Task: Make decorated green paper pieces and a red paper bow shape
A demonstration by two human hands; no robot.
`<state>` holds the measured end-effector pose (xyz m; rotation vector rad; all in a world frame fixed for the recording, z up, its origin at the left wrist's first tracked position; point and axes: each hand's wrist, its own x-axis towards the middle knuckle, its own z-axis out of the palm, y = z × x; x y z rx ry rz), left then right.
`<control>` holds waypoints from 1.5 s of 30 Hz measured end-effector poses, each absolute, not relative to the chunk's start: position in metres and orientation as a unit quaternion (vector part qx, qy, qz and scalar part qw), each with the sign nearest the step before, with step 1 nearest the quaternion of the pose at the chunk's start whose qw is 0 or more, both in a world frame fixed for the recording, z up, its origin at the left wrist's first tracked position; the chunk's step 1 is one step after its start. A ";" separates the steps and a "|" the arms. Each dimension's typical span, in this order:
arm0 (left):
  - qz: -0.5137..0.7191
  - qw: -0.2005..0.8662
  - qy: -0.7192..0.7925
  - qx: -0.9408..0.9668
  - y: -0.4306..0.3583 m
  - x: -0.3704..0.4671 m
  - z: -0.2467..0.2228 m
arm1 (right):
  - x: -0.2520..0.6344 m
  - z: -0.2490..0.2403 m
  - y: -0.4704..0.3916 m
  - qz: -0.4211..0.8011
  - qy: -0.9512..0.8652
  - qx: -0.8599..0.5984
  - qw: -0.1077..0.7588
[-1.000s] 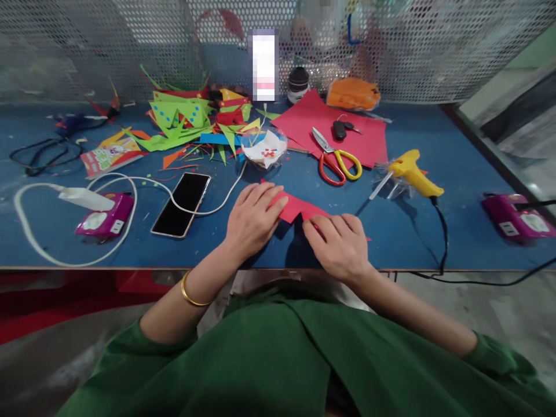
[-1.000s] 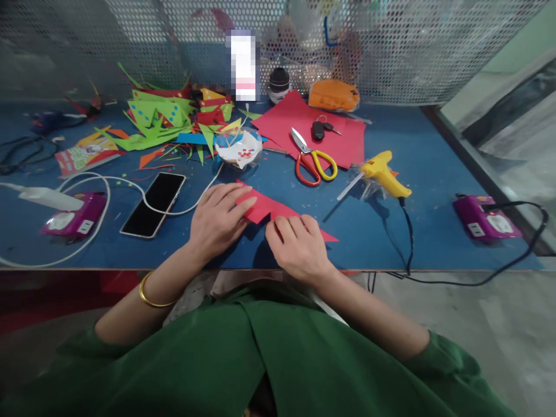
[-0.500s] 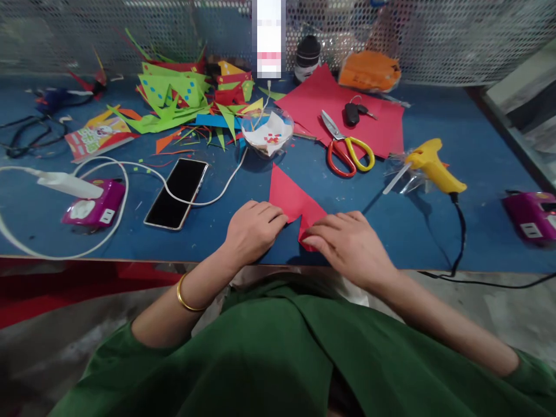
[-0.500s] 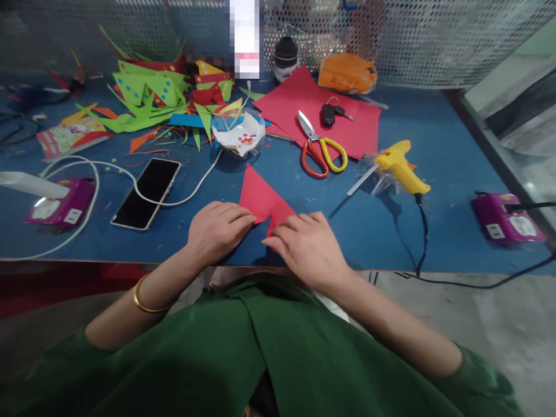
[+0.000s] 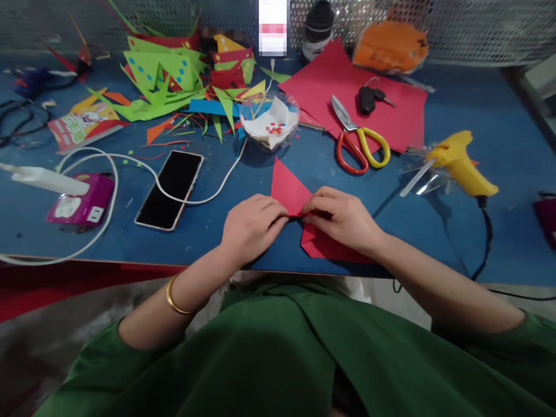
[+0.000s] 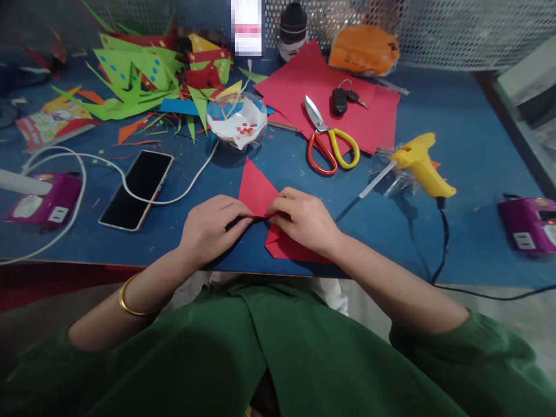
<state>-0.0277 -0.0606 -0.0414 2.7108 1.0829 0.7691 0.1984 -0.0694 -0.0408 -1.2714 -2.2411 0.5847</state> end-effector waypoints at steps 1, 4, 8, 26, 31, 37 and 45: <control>0.258 0.079 0.368 0.890 -0.059 -0.027 -0.041 | 0.198 -0.042 -0.069 0.219 -0.816 -0.469 0.258; 0.261 0.118 0.402 0.870 -0.058 -0.025 -0.041 | 0.196 -0.045 -0.069 0.224 -0.804 -0.477 0.275; 0.257 0.135 0.435 0.853 -0.058 -0.022 -0.041 | 0.194 -0.046 -0.068 0.214 -0.807 -0.486 0.258; 0.278 0.192 0.480 0.810 -0.066 -0.036 -0.034 | 0.192 -0.042 -0.067 0.212 -0.805 -0.510 0.218; 0.272 0.166 0.480 0.817 -0.065 -0.029 -0.041 | 0.193 -0.043 -0.066 0.211 -0.807 -0.508 0.215; 0.256 0.159 0.499 0.813 -0.064 -0.027 -0.040 | 0.191 -0.042 -0.067 0.195 -0.810 -0.519 0.189; 0.244 0.166 0.511 0.807 -0.060 -0.026 -0.039 | 0.188 -0.041 -0.069 0.175 -0.812 -0.528 0.175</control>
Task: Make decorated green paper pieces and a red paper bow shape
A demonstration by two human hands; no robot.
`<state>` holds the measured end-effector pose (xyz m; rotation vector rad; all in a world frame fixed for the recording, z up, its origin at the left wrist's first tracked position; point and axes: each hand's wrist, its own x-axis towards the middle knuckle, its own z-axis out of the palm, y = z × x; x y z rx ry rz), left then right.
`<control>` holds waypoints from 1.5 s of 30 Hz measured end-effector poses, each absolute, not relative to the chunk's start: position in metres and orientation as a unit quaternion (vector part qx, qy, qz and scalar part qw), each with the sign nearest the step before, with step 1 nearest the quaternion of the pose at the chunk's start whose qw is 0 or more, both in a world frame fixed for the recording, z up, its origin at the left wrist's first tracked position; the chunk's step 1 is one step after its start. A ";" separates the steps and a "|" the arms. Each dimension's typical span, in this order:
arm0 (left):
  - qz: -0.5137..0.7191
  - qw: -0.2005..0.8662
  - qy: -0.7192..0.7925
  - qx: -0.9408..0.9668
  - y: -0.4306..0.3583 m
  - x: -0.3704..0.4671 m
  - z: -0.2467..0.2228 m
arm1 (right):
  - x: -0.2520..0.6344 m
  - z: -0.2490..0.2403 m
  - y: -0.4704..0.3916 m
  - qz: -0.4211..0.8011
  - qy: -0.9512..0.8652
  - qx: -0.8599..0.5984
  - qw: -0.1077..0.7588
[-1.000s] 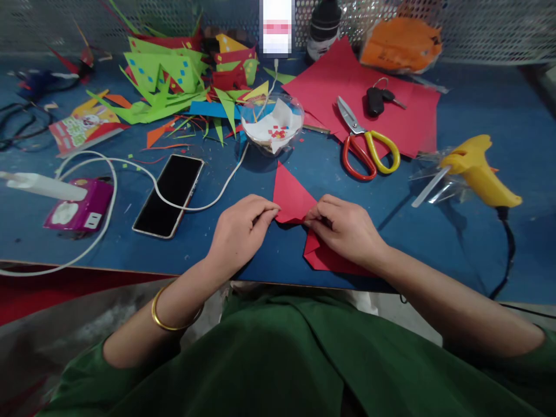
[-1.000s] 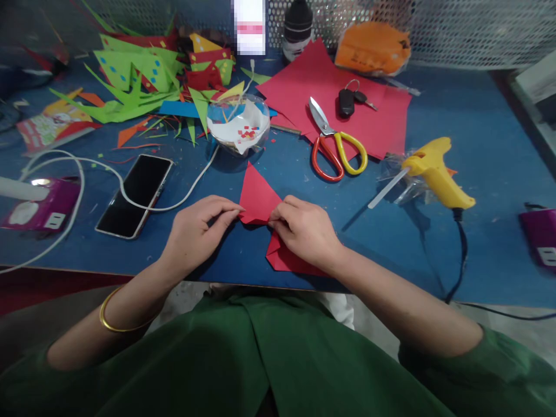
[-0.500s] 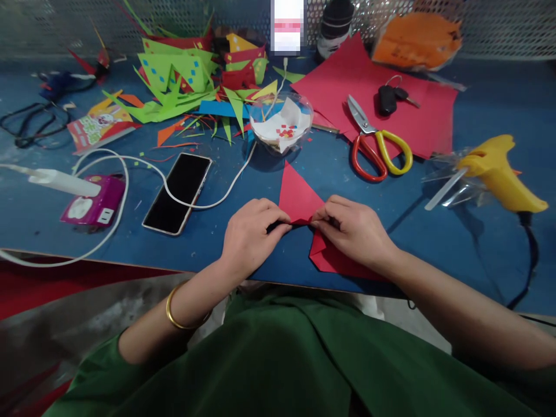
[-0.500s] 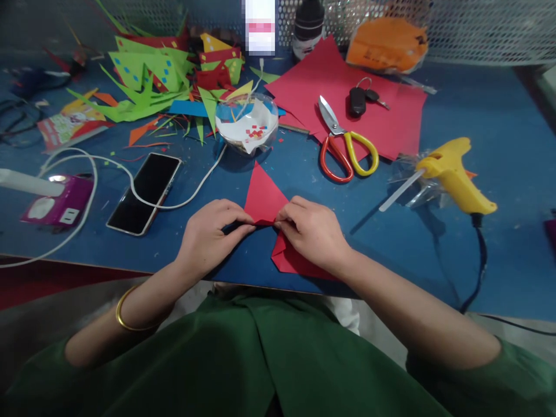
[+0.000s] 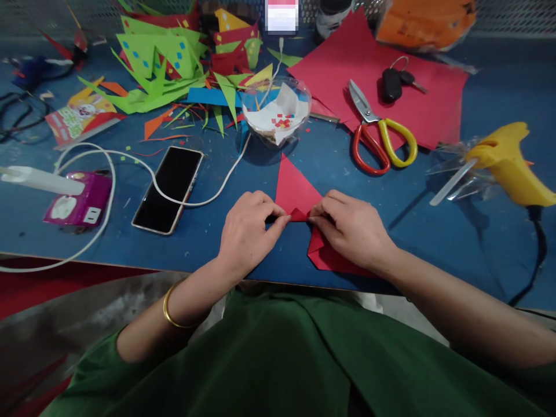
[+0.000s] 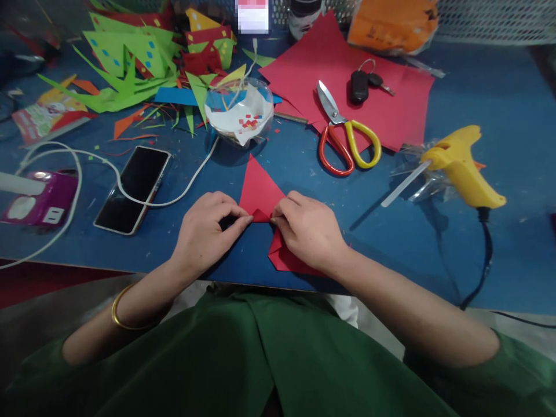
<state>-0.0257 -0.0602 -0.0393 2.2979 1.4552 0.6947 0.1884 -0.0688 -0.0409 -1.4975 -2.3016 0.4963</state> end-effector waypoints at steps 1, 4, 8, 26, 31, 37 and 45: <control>0.243 0.162 0.513 0.807 -0.060 -0.025 -0.040 | 0.188 -0.041 -0.069 0.178 -0.809 -0.530 0.181; 0.241 0.156 0.520 0.805 -0.060 -0.024 -0.040 | 0.188 -0.042 -0.069 0.195 -0.800 -0.531 0.199; 0.246 0.155 0.522 0.802 -0.061 -0.023 -0.041 | 0.188 -0.039 -0.067 0.218 -0.788 -0.537 0.209; 0.251 0.143 0.523 0.802 -0.062 -0.023 -0.043 | 0.204 -0.041 -0.074 0.061 -0.897 -0.414 0.144; 0.251 0.141 0.526 0.800 -0.061 -0.023 -0.043 | 0.204 -0.042 -0.077 0.043 -0.905 -0.405 0.125; 0.237 0.114 0.542 0.798 -0.064 -0.033 -0.041 | 0.206 -0.045 -0.077 0.035 -0.907 -0.399 0.130; 0.257 0.050 0.448 0.855 -0.090 -0.037 -0.034 | 0.205 -0.047 -0.077 -0.004 -0.911 -0.395 0.120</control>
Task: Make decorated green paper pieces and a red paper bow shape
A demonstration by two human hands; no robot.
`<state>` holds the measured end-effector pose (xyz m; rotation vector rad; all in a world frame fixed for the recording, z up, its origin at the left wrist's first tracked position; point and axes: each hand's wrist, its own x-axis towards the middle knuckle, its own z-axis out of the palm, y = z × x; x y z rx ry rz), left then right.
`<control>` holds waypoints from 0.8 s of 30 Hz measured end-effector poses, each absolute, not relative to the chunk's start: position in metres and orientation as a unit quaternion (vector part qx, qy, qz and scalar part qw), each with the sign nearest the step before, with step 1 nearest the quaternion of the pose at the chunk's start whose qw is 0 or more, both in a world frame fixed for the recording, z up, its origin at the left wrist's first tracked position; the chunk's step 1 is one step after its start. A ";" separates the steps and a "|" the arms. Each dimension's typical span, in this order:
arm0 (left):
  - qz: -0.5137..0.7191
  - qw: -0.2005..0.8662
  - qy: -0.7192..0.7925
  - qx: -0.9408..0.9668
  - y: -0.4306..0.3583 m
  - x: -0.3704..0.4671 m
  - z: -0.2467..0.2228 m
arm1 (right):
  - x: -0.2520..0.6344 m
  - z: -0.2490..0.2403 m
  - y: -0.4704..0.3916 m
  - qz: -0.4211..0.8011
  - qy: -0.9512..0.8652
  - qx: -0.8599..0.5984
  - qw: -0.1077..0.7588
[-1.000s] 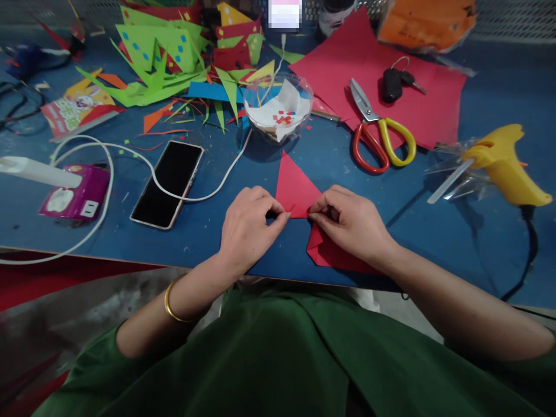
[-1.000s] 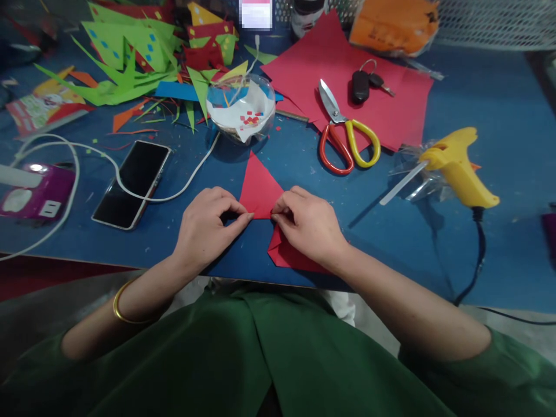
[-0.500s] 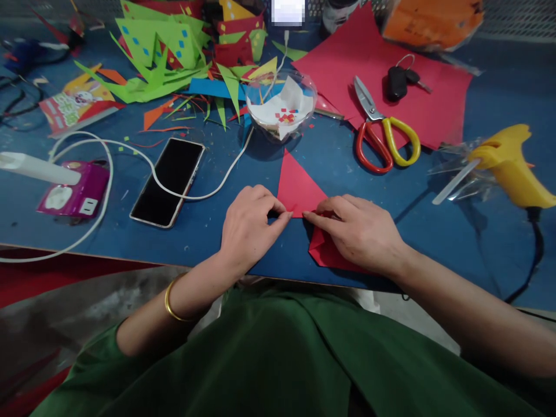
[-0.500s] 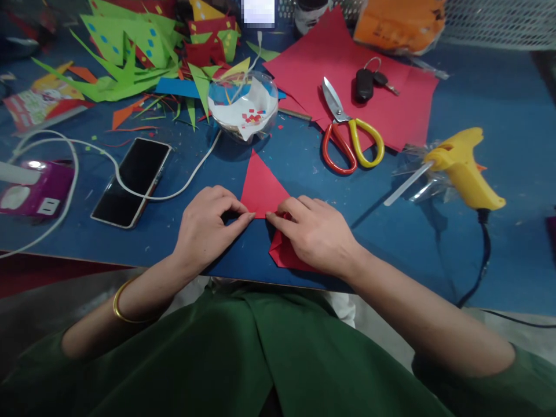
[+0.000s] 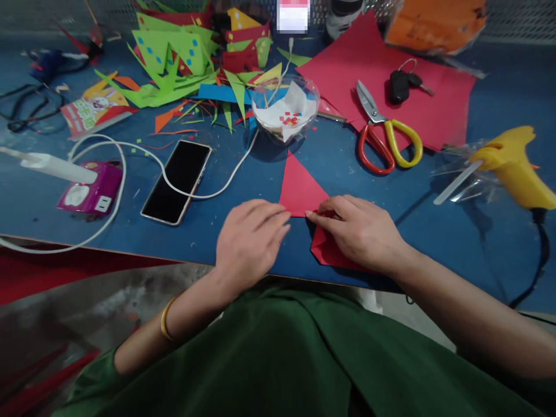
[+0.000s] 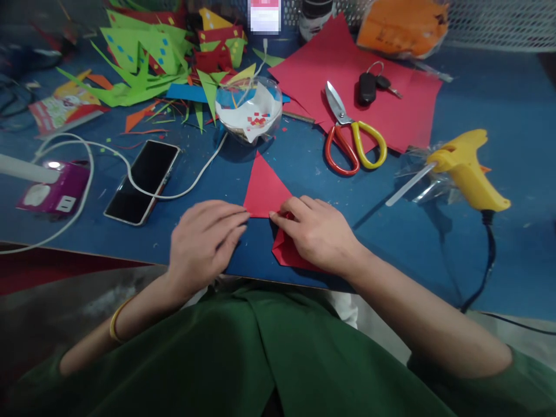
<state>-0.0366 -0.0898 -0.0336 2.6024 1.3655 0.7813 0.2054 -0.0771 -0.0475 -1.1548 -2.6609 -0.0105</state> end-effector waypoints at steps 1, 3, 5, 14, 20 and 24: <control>0.234 0.043 0.417 0.877 -0.092 -0.034 -0.034 | 0.205 -0.047 -0.077 -0.009 -0.912 -0.393 0.120; 0.191 0.025 0.378 0.905 -0.094 -0.030 -0.036 | 0.204 -0.046 -0.078 -0.017 -0.915 -0.383 0.122; 0.163 0.012 0.372 0.914 -0.095 -0.028 -0.038 | 0.204 -0.045 -0.079 -0.024 -0.920 -0.374 0.117; 0.128 0.026 0.389 0.912 -0.100 -0.031 -0.038 | 0.220 -0.042 -0.077 0.079 -0.912 -0.358 0.185; 0.100 0.005 0.377 0.921 -0.101 -0.025 -0.040 | 0.224 -0.041 -0.079 0.108 -0.877 -0.402 0.241; 0.085 -0.011 0.372 0.924 -0.101 -0.022 -0.038 | 0.221 -0.043 -0.080 0.006 -0.912 -0.354 0.207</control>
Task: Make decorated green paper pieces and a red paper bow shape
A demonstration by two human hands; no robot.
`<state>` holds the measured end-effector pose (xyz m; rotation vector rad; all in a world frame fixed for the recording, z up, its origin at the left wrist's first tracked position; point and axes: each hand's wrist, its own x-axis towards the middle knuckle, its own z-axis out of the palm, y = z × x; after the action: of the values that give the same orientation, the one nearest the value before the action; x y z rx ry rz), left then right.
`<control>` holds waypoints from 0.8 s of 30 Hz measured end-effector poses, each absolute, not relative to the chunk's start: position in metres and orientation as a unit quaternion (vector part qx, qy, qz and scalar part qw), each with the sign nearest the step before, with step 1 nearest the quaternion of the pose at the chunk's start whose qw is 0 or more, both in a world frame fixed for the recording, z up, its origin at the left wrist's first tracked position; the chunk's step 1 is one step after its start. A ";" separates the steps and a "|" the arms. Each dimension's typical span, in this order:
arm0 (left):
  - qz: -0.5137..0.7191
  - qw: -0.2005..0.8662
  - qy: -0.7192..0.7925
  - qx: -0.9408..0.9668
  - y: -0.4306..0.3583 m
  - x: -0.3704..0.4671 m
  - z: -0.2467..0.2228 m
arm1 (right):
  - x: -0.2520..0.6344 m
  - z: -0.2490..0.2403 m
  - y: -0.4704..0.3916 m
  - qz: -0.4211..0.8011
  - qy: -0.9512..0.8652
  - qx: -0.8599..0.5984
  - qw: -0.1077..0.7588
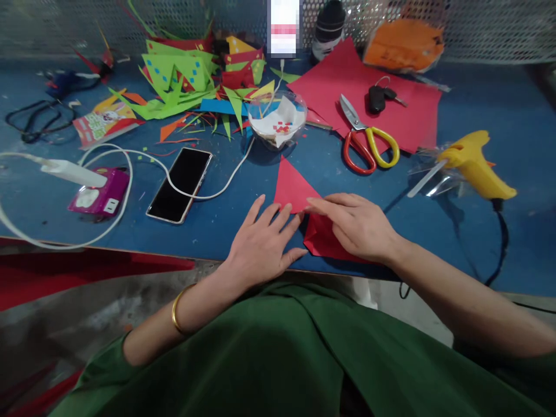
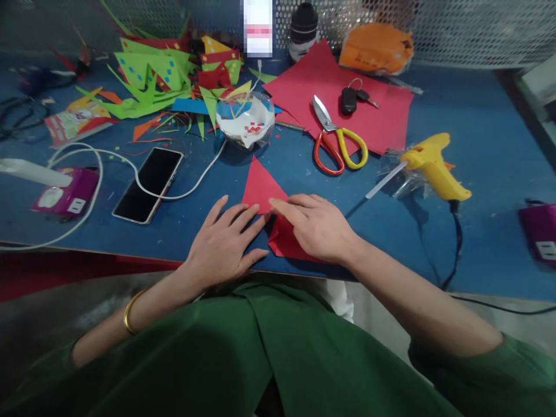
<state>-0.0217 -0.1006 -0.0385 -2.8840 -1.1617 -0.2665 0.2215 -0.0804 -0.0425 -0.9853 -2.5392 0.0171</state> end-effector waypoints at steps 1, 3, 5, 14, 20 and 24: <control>-0.084 0.011 -0.372 -0.924 -0.100 -0.021 -0.038 | 0.221 -0.043 -0.081 -0.010 -0.916 -0.344 0.205; -0.083 0.011 -0.374 -0.924 -0.100 -0.020 -0.038 | 0.220 -0.044 -0.081 -0.030 -0.921 -0.331 0.203; -0.084 0.010 -0.376 -0.923 -0.100 -0.020 -0.037 | 0.219 -0.044 -0.081 -0.042 -0.926 -0.319 0.198; -0.129 0.006 -0.380 -0.916 -0.102 -0.025 -0.039 | 0.217 -0.045 -0.080 -0.091 -0.936 -0.292 0.174; -0.134 0.002 -0.389 -0.912 -0.107 -0.031 -0.039 | 0.216 -0.047 -0.081 -0.078 -0.929 -0.305 0.196; -0.137 0.004 -0.404 -0.904 -0.111 -0.038 -0.040 | 0.216 -0.047 -0.081 -0.074 -0.927 -0.306 0.203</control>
<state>-0.0382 -0.1114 -0.0400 -2.8344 -1.2666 -0.4303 0.2159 -0.0806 -0.0471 -0.8552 -2.5874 -0.2077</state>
